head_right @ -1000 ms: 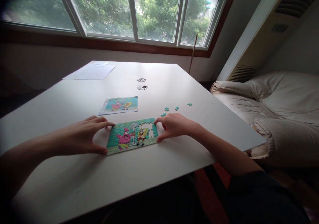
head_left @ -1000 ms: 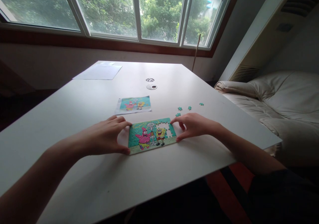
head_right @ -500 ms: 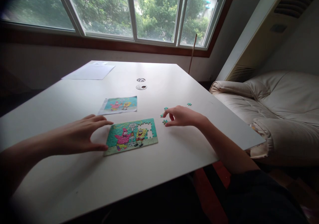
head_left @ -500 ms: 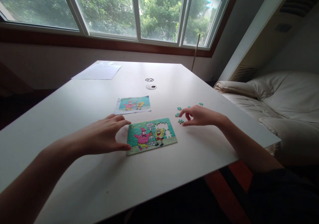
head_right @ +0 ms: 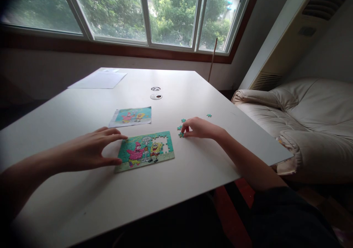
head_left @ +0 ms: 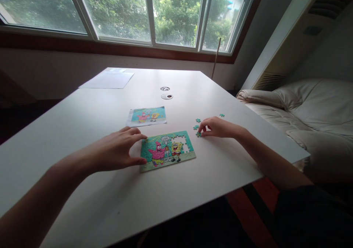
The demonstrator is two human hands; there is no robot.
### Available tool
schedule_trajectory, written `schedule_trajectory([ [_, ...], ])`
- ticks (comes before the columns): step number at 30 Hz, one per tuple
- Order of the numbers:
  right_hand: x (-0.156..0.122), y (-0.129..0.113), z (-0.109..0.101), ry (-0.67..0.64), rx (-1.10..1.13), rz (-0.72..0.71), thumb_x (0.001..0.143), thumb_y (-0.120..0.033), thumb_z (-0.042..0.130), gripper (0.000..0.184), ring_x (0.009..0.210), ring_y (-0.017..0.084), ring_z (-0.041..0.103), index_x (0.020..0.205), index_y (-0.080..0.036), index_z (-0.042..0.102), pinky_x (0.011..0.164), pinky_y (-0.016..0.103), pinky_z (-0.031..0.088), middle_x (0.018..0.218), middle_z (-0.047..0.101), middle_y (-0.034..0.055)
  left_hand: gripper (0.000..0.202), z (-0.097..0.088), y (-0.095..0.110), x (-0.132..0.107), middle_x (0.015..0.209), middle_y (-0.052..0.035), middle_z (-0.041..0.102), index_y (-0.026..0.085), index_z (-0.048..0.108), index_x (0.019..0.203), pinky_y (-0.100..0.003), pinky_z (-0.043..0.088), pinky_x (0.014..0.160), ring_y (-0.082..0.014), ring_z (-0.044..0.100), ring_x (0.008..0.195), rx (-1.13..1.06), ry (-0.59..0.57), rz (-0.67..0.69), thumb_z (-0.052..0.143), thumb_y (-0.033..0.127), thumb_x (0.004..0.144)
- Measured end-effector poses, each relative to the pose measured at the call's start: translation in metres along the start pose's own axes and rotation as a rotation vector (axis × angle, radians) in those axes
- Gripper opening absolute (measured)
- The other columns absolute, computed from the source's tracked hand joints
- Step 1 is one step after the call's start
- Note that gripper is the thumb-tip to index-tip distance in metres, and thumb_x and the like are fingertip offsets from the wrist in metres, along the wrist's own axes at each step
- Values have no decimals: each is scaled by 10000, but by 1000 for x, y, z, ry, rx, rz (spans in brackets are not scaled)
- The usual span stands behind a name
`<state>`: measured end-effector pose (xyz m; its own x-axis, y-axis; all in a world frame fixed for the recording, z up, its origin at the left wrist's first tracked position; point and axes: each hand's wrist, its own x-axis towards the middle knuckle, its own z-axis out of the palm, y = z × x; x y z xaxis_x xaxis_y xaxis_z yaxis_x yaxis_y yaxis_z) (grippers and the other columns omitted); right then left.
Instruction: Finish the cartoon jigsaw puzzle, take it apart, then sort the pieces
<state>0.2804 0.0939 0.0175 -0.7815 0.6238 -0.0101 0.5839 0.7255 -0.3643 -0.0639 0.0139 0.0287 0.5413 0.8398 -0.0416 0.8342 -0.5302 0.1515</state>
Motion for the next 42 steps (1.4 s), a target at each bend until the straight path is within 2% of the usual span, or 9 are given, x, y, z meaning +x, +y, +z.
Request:
schedule_trajectory([
  [6, 1, -4, -1, 12, 88, 20, 707, -260, 605, 120, 610, 90, 503, 783, -168, 612, 543, 192, 365, 713, 599, 2, 525, 2, -3, 4, 1022, -81, 586, 221, 568, 1089, -372, 429, 773, -273, 506, 962, -3, 27, 8, 510, 573, 703],
  [10, 4, -16, 3, 120, 282, -22, 712, -265, 607, 124, 624, 87, 525, 750, -149, 587, 570, 207, 398, 721, 615, 12, 390, 4, 0, 8, 962, -68, 604, 221, 593, 1010, -354, 434, 741, -240, 537, 889, -47, 66, 27, 498, 500, 756],
  [13, 8, -30, 10, 188, 461, -42, 711, -287, 615, 164, 634, 91, 537, 738, -133, 567, 578, 224, 426, 749, 625, 36, 254, 7, 16, 12, 876, -44, 616, 214, 623, 895, -299, 434, 682, -183, 557, 780, -158, 122, 64, 461, 391, 811],
  [17, 13, -47, 19, 200, 621, -52, 699, -287, 636, 193, 644, 99, 558, 788, -122, 586, 588, 235, 447, 717, 620, 35, 206, 10, 49, 19, 754, -23, 614, 185, 641, 816, -228, 420, 601, -124, 545, 658, -353, 218, 120, 477, 310, 811],
  [20, 15, -56, 23, 175, 670, -65, 721, -282, 618, 206, 678, 109, 576, 850, -122, 613, 611, 247, 460, 757, 636, 52, 185, 13, 66, 24, 680, -10, 608, 174, 647, 783, -209, 405, 558, -106, 526, 594, -459, 294, 53, 505, 291, 793],
  [23, 17, -63, 26, 211, 693, -67, 724, -285, 617, 219, 676, 114, 582, 869, -121, 627, 616, 254, 470, 744, 640, 54, 177, 16, 73, 30, 678, -6, 620, 174, 650, 774, -207, 403, 547, -106, 522, 587, -550, 320, -28, 529, 303, 775],
  [31, 21, -69, 33, 339, 659, -47, 732, -333, 606, 261, 654, 110, 589, 902, -135, 626, 612, 255, 467, 700, 643, 35, 224, 22, 71, 38, 630, 0, 610, 161, 648, 746, -201, 393, 515, -103, 498, 560, -708, 317, -115, 516, 340, 773],
  [37, 20, -71, 32, 426, 447, -46, 743, -352, 589, 220, 584, 79, 531, 786, -139, 626, 539, 213, 431, 689, 631, 27, 257, 24, 66, 40, 682, -23, 622, 137, 641, 758, -218, 416, 561, -129, 531, 635, -831, 307, -114, 512, 359, 769],
  [42, 19, -75, 31, 482, 306, -101, 753, -295, 587, 143, 585, 76, 529, 757, -156, 619, 552, 206, 426, 692, 633, 17, 279, 23, 67, 40, 648, -15, 598, 127, 638, 758, -219, 405, 542, -120, 511, 591, -874, 275, -133, 508, 374, 766],
])
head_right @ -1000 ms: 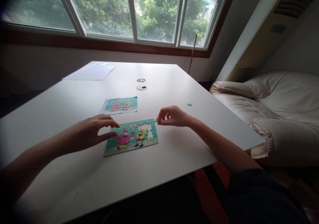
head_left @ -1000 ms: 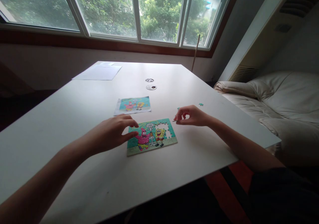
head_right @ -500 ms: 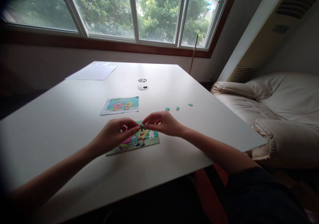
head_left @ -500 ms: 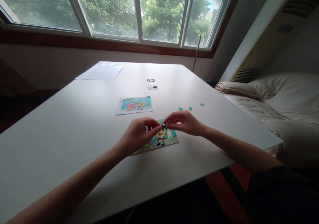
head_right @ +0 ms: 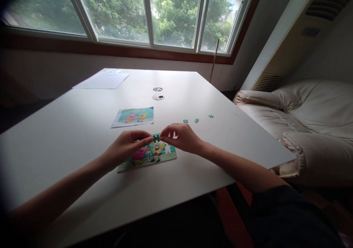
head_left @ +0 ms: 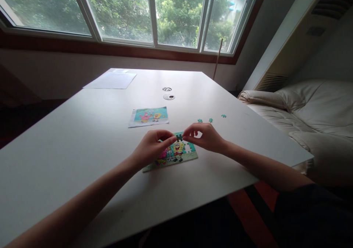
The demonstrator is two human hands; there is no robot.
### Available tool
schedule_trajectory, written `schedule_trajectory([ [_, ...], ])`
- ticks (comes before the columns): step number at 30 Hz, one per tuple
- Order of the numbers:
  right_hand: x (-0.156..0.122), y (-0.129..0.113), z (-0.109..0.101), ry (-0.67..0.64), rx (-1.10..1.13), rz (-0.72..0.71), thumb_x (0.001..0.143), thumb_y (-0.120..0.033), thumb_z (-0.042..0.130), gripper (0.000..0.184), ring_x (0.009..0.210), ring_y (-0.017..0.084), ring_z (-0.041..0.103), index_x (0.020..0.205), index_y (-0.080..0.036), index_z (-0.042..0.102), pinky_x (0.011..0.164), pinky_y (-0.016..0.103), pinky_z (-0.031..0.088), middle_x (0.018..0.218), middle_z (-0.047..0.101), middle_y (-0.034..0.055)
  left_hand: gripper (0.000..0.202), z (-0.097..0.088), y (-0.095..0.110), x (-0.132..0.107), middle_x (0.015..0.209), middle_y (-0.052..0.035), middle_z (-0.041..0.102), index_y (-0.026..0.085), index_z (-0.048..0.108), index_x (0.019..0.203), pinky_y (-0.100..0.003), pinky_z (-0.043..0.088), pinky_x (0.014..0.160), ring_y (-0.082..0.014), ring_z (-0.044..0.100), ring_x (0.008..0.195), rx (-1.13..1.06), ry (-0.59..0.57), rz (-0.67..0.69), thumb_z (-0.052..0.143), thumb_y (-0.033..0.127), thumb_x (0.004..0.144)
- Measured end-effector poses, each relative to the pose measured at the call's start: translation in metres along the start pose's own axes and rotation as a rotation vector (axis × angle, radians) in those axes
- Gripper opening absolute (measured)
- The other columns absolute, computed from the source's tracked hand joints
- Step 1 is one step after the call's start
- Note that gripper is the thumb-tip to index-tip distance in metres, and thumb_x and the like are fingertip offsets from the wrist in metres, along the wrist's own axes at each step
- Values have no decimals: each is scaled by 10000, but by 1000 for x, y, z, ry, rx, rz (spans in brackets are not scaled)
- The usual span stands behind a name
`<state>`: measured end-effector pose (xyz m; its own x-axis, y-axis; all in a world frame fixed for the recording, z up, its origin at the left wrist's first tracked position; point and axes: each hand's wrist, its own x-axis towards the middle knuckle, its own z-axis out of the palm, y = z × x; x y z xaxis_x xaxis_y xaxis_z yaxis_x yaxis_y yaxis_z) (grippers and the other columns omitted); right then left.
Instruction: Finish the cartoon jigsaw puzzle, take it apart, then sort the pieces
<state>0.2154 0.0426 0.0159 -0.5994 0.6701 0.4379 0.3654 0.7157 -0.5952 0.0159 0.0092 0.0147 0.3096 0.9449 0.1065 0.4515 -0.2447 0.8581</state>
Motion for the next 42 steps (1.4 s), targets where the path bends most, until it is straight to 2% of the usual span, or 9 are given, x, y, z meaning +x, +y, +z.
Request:
schedule_trajectory([
  [9, -2, 3, 1, -2, -60, -73, 787, -279, 560, 123, 608, 74, 528, 788, -161, 594, 580, 207, 412, 722, 616, 11, 292, 2, 0, -1, 649, -9, 581, 125, 631, 750, -214, 387, 537, -114, 491, 595, -5, -6, 0, 497, 384, 775],
  [20, -3, 5, 3, 19, -93, -76, 804, -266, 537, 111, 621, 76, 522, 799, -164, 579, 582, 202, 414, 740, 591, 13, 262, 1, 3, -2, 689, -35, 638, 131, 656, 761, -216, 419, 531, -129, 532, 610, -31, 6, -38, 543, 367, 738],
  [29, -4, 3, 5, 64, -121, -71, 797, -276, 540, 119, 617, 84, 521, 780, -165, 582, 600, 216, 415, 713, 597, 14, 261, 2, 3, -2, 655, -21, 628, 132, 659, 739, -202, 395, 488, -114, 514, 564, -38, -20, -43, 544, 366, 732],
  [38, -6, 1, 4, 31, -76, -91, 773, -316, 572, 156, 607, 87, 531, 758, -166, 613, 601, 219, 435, 702, 615, 23, 252, 1, 3, -1, 661, -22, 604, 121, 641, 748, -193, 371, 468, -103, 487, 559, -103, 53, -78, 552, 355, 724],
  [42, -5, 3, 1, 35, -98, -140, 763, -328, 585, 188, 616, 83, 531, 864, -173, 618, 614, 223, 440, 733, 612, 21, 252, 1, 3, -1, 634, -17, 589, 118, 641, 730, -209, 389, 502, -115, 499, 574, -56, 22, -67, 536, 347, 729],
])
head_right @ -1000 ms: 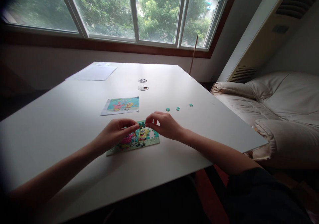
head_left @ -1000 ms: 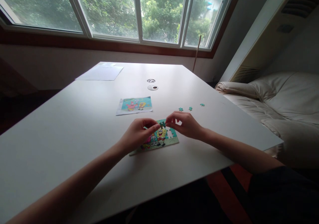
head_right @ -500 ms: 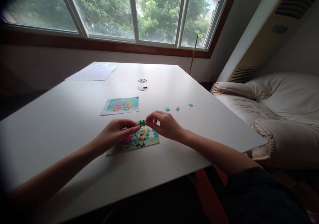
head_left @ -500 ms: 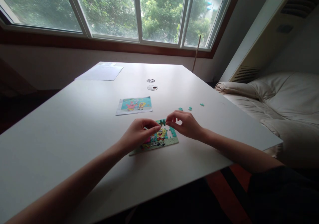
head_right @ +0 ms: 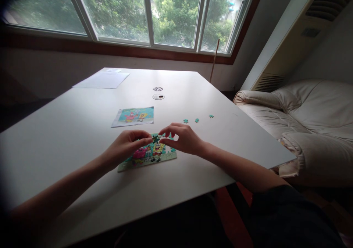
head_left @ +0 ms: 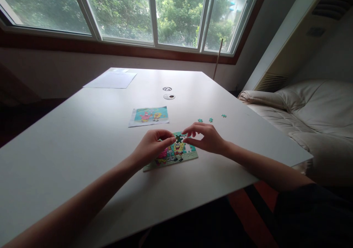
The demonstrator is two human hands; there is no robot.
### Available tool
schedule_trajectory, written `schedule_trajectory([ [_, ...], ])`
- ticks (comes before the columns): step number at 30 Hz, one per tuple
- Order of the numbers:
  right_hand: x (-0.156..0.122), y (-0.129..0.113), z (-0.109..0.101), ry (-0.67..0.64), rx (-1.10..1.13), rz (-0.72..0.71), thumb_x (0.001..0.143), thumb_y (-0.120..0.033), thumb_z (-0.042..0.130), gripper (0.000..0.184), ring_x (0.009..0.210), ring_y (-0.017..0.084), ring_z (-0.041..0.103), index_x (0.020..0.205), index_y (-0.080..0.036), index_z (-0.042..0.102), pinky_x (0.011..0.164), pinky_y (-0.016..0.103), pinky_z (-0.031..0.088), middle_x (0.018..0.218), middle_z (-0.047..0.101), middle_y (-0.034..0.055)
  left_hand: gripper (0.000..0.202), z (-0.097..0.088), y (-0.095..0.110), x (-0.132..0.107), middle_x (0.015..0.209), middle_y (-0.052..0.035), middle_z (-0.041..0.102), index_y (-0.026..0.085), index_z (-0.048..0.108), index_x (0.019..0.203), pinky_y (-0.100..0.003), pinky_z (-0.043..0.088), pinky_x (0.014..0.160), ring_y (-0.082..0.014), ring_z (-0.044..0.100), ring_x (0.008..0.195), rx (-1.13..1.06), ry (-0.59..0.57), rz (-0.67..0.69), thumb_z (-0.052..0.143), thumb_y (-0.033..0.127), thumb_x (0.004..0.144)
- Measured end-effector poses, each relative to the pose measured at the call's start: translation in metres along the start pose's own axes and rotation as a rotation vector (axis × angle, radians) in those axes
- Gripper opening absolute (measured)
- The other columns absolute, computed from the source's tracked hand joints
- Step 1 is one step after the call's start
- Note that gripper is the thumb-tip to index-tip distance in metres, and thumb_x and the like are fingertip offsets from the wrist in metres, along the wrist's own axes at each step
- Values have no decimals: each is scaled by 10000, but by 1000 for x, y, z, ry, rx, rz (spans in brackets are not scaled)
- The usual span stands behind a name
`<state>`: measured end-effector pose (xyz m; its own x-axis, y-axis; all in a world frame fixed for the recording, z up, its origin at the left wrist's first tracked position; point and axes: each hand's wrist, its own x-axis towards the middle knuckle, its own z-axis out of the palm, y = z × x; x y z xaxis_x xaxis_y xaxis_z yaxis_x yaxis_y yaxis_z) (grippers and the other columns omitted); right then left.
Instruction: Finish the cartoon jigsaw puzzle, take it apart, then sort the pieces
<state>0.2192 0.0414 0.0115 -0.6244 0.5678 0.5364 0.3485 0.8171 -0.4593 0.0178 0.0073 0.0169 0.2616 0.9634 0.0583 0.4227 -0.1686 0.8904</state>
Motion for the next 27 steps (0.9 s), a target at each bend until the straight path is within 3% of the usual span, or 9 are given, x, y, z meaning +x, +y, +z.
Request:
schedule_trajectory([
  [8, -1, 3, -5, -52, -29, -103, 785, -322, 564, 203, 715, 112, 550, 914, -180, 629, 670, 250, 445, 783, 615, 40, 276, 1, -1, 0, 607, -8, 579, 123, 639, 736, -202, 374, 485, -106, 483, 541, 56, -59, 37, 515, 369, 757],
  [12, -3, 11, -11, -67, -69, -1, 756, -332, 595, 205, 662, 98, 520, 868, -163, 627, 631, 232, 433, 799, 606, 41, 253, -3, -9, -2, 693, -24, 593, 153, 647, 779, -232, 400, 559, -122, 503, 600, 301, -48, 176, 488, 349, 791],
  [17, -6, 22, -10, -235, -51, 93, 719, -315, 630, 184, 615, 89, 490, 813, -157, 629, 582, 210, 401, 739, 590, 25, 200, -11, -21, -5, 825, -58, 570, 186, 644, 878, -277, 408, 679, -173, 511, 773, 624, -78, 381, 464, 242, 812],
  [27, -8, 27, -8, -314, -37, 137, 716, -317, 625, 189, 612, 85, 478, 815, -156, 634, 574, 197, 368, 727, 582, 19, 206, -15, -25, -7, 847, -49, 529, 247, 642, 908, -252, 405, 656, -163, 489, 781, 722, -172, 435, 469, 189, 814],
])
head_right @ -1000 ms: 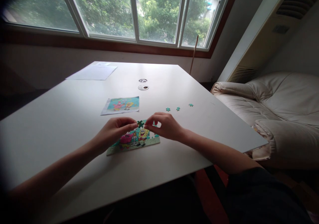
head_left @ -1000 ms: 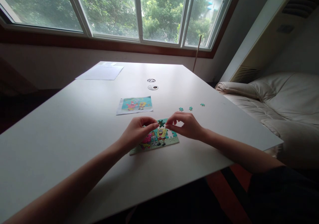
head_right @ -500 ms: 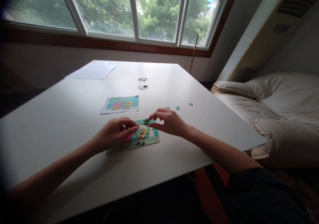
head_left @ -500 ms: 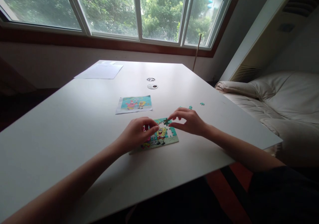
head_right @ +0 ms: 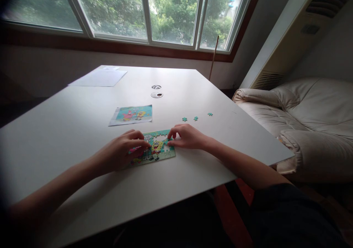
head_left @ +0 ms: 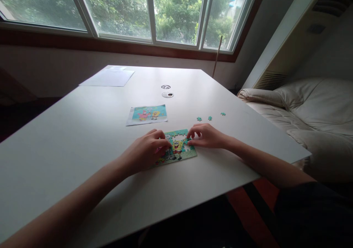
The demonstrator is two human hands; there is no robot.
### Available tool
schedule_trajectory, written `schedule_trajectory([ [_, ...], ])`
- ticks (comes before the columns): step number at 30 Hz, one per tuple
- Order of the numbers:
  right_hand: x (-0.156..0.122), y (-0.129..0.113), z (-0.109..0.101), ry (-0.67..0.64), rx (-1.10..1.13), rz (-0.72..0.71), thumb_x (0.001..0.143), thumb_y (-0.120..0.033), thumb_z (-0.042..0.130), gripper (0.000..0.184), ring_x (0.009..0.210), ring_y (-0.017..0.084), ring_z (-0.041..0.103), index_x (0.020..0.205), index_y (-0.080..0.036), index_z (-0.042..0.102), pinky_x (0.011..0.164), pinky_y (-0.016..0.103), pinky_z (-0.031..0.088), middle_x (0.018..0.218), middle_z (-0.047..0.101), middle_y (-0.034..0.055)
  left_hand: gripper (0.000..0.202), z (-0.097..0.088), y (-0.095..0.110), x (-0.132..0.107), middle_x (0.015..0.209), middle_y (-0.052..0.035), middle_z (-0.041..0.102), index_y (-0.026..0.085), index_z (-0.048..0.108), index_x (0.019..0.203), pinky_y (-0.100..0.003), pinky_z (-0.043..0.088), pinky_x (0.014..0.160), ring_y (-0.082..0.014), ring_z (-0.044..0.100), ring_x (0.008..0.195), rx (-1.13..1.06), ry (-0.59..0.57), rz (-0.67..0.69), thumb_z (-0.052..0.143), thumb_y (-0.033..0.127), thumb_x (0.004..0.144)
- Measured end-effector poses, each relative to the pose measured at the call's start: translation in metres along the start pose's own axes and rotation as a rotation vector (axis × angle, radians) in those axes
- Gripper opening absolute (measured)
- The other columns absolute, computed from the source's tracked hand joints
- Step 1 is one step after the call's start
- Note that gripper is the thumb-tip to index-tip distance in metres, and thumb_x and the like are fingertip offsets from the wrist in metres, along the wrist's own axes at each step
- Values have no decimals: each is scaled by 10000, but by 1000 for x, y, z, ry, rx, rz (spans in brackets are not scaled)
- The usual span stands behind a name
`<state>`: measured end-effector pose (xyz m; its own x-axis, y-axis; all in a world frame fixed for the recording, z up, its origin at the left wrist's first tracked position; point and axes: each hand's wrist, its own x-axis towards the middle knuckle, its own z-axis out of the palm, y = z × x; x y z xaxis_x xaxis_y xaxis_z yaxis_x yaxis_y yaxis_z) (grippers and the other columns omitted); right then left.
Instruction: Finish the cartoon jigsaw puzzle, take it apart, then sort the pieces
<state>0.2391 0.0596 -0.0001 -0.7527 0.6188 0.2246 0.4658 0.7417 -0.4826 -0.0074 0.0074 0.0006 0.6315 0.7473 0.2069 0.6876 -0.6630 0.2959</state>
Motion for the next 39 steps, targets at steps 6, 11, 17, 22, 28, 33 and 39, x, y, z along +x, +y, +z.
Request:
schedule_trajectory([
  [6, 1, -1, -1, 0, -17, -11, 717, -318, 625, 186, 629, 91, 484, 808, -156, 633, 589, 202, 372, 728, 582, 22, 210, 0, 1, 0, 855, -47, 529, 255, 636, 918, -256, 410, 663, -167, 490, 794, 8, -26, -16, 464, 192, 816],
  [11, 0, -3, -6, -58, -15, -36, 725, -336, 618, 197, 631, 90, 494, 798, -154, 631, 583, 199, 376, 735, 585, 25, 208, -2, 2, 0, 845, -48, 535, 255, 638, 915, -258, 411, 661, -171, 490, 799, 9, -32, -17, 458, 207, 822],
  [17, -1, -4, -9, -127, 12, -66, 717, -341, 625, 209, 612, 81, 496, 811, -155, 629, 570, 192, 381, 731, 578, 17, 202, -1, 3, 1, 826, -44, 541, 255, 642, 908, -248, 409, 647, -165, 493, 781, 1, -19, -15, 460, 225, 825],
  [22, -1, -2, -9, -138, 8, -79, 720, -347, 621, 213, 613, 80, 500, 818, -159, 630, 564, 190, 383, 726, 574, 13, 202, -1, 2, 1, 823, -48, 549, 248, 644, 905, -247, 407, 641, -167, 496, 779, -5, -19, -11, 463, 220, 820],
  [28, 0, -6, -8, -98, 30, -141, 739, -325, 609, 208, 623, 83, 493, 862, -158, 626, 583, 198, 407, 758, 592, 28, 194, 1, 10, 7, 788, -41, 577, 201, 654, 859, -242, 394, 650, -152, 510, 743, -138, 66, -56, 467, 220, 811],
  [33, 2, -15, -7, -41, 70, -237, 759, -287, 600, 182, 662, 88, 501, 881, -156, 627, 635, 212, 427, 784, 598, 36, 225, 3, 25, 17, 684, -8, 603, 188, 676, 779, -212, 365, 559, -114, 494, 603, -366, 80, -247, 509, 338, 785],
  [39, 3, -20, -6, 65, 65, -286, 773, -286, 588, 166, 692, 97, 514, 886, -170, 624, 651, 227, 428, 778, 594, 35, 297, 4, 27, 20, 645, -8, 615, 143, 670, 743, -197, 351, 518, -107, 479, 576, -649, 60, -319, 524, 400, 762],
])
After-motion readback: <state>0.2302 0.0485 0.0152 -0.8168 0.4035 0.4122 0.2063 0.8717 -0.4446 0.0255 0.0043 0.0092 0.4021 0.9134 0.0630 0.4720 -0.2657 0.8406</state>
